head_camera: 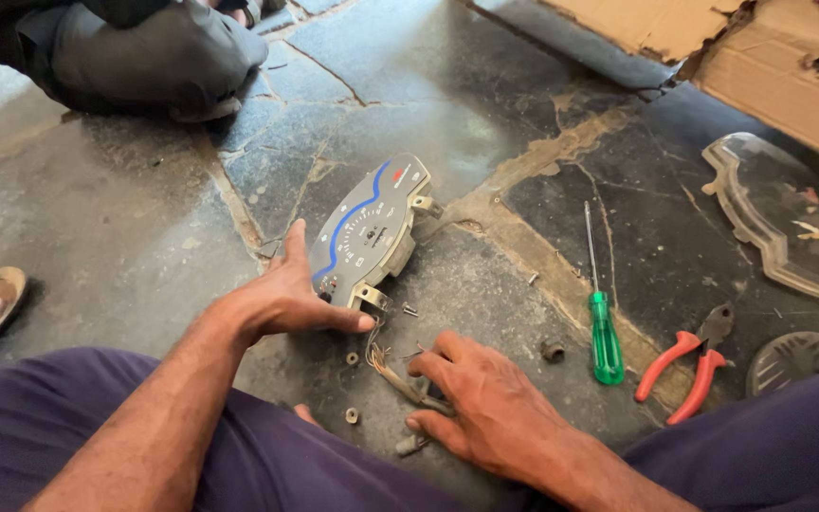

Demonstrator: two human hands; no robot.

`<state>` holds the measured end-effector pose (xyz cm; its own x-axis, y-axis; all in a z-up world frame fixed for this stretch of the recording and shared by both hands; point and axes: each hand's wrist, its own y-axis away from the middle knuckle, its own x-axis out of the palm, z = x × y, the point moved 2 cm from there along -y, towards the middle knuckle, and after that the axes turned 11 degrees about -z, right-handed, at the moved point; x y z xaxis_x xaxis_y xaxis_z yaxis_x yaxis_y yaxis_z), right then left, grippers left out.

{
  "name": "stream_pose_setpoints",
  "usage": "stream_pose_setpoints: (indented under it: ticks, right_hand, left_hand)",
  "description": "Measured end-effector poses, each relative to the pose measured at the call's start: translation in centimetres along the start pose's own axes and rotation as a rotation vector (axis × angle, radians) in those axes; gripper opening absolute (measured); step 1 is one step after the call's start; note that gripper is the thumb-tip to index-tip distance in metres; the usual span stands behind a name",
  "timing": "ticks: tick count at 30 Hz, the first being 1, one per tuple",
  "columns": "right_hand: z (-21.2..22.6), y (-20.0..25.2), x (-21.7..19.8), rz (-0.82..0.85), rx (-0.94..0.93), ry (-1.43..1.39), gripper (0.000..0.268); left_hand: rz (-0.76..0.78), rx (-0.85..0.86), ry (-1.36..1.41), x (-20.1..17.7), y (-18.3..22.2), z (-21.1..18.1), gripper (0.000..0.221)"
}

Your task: The person sits on the floor and uses a screwdriver to unscrew and remove parts from a disassembled electrical component. They manipulate wires and small parts, then reattach a cover and continue adjusting internal components.

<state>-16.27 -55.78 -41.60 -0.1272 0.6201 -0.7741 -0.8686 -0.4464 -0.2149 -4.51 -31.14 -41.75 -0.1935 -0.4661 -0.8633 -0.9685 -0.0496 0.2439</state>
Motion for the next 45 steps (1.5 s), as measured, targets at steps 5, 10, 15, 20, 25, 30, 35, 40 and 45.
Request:
stream_pose_setpoints:
  ticks: [5,10,15,20,25,30,35,40,45]
  right_hand:
    - [-0.8,-0.2,0.2,-0.01,-0.019,-0.021,0.031]
    - [-1.2,-0.2,0.1,0.0,-0.007,-0.033,0.026]
    - [-4.1,-1.0,-2.1,-0.135,0.144,0.044,0.032]
    - [-9.7,-0.5,-6.6,-0.285,0.402,0.419,0.047]
    - [-12.8,1.0,-8.1,-0.16,0.761,0.5,0.068]
    - [-13.5,1.0,-7.9,-0.027,0.873,0.444,0.057]
    - [-11.8,0.8,-9.2,-0.139,0.866,0.4,0.05]
    - [-8.8,0.1,-11.2,-0.371,0.817,0.241,0.052]
    - [-5.2,-0.5,-10.9,-0.693,0.596,-0.079,0.041]
  left_hand:
    - [-0.044,-0.017,-0.028,0.4,-0.2,-0.9,0.165]
    - [-0.149,-0.127,0.205,-0.3,0.3,-2.0,0.15]
    - [-0.255,-0.176,0.334,-1.0,0.6,-1.9,0.142]
    - [-0.389,-0.097,0.263,-1.2,0.9,-2.0,0.14]
    - [-0.412,-0.136,0.224,-2.1,1.5,-2.5,0.132]
    - [-0.426,-0.179,0.242,-2.8,2.2,-2.6,0.102]
    - [-0.352,-0.191,0.5,-2.6,1.8,-1.8,0.075]
    - [-0.203,-0.244,0.74,-2.2,1.4,-1.2,0.065]
    - [-0.142,-0.436,0.961,-2.5,1.9,-1.6,0.059]
